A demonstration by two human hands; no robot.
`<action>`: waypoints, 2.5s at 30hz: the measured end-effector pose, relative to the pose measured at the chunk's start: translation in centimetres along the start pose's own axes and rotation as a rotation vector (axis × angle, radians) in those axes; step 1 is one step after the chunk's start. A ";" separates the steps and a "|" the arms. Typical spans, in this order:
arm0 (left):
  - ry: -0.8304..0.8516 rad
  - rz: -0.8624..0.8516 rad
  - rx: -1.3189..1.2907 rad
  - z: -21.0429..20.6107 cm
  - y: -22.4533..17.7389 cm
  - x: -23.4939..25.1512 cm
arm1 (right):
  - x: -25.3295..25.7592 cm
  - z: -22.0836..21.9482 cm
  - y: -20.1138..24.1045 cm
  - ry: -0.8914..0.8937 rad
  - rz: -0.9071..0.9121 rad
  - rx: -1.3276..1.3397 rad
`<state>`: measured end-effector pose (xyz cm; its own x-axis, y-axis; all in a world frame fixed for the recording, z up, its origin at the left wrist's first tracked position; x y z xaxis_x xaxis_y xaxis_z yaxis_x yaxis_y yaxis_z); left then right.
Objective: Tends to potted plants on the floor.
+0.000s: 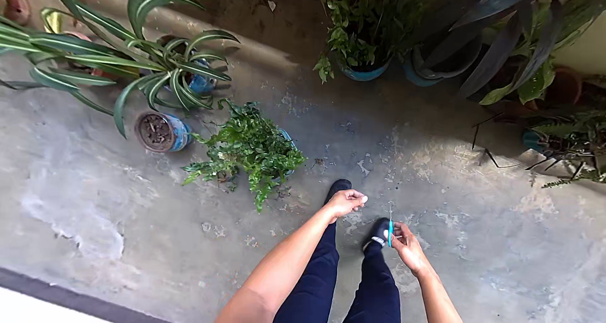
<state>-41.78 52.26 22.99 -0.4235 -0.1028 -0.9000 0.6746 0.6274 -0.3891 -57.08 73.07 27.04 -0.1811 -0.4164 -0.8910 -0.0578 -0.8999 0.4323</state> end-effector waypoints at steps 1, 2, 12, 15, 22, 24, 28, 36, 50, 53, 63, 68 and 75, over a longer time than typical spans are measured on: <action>-0.029 0.004 -0.048 -1.1 -0.5 1.3 | 0.8 0.7 0.1 0.003 0.013 0.062; -0.071 0.005 -0.094 -1.9 -1.0 2.6 | 1.9 1.3 0.0 0.006 0.018 0.118; -0.536 -0.226 -0.251 -1.8 -8.6 20.6 | 13.7 15.5 -4.4 0.017 0.088 -0.158; -0.662 -0.369 0.358 1.6 -13.1 26.1 | 18.3 21.3 -6.5 -0.133 0.144 -0.234; -0.935 -0.507 0.955 10.0 -22.1 35.9 | 28.0 25.8 -11.7 -0.416 0.346 -0.079; -1.043 -0.577 1.018 11.5 -22.3 38.0 | 29.6 25.8 -12.2 -0.435 0.416 0.013; -1.106 -0.728 1.077 13.2 -21.6 39.5 | 30.3 24.4 -13.5 -0.396 0.444 0.121; -0.931 -0.715 1.025 12.3 -18.4 37.0 | 24.9 21.5 -13.8 -0.327 0.424 -0.022; -0.686 -0.690 1.262 9.5 8.2 24.4 | 28.3 18.9 -10.8 -0.047 0.435 -0.815; -0.552 -0.447 1.207 7.4 12.8 20.9 | 29.5 17.0 -7.6 0.146 0.366 -1.197; -0.479 -0.404 0.877 2.8 11.0 13.7 | 29.3 7.2 0.0 0.279 0.441 -1.798; -0.677 -0.541 0.753 5.8 7.2 16.6 | 30.3 8.2 -2.8 0.292 0.352 -1.751; -0.248 -0.446 0.908 3.3 9.1 18.4 | 32.7 12.5 -7.2 0.333 0.117 -1.764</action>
<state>-41.48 53.55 2.22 -0.6791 -0.4027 -0.6137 0.7322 -0.3125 -0.6051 -74.85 67.59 -3.46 0.0904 -0.2874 -0.9535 0.9856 0.1631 0.0443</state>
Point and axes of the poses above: each hand's wrist, its own x-axis towards the middle knuckle, its own z-axis out of the back of the hand, y = z × x, the point moved 1 cm from there along x, towards the middle knuckle, and after that the axes turned 3 degrees about -x, right-handed, at the moved point
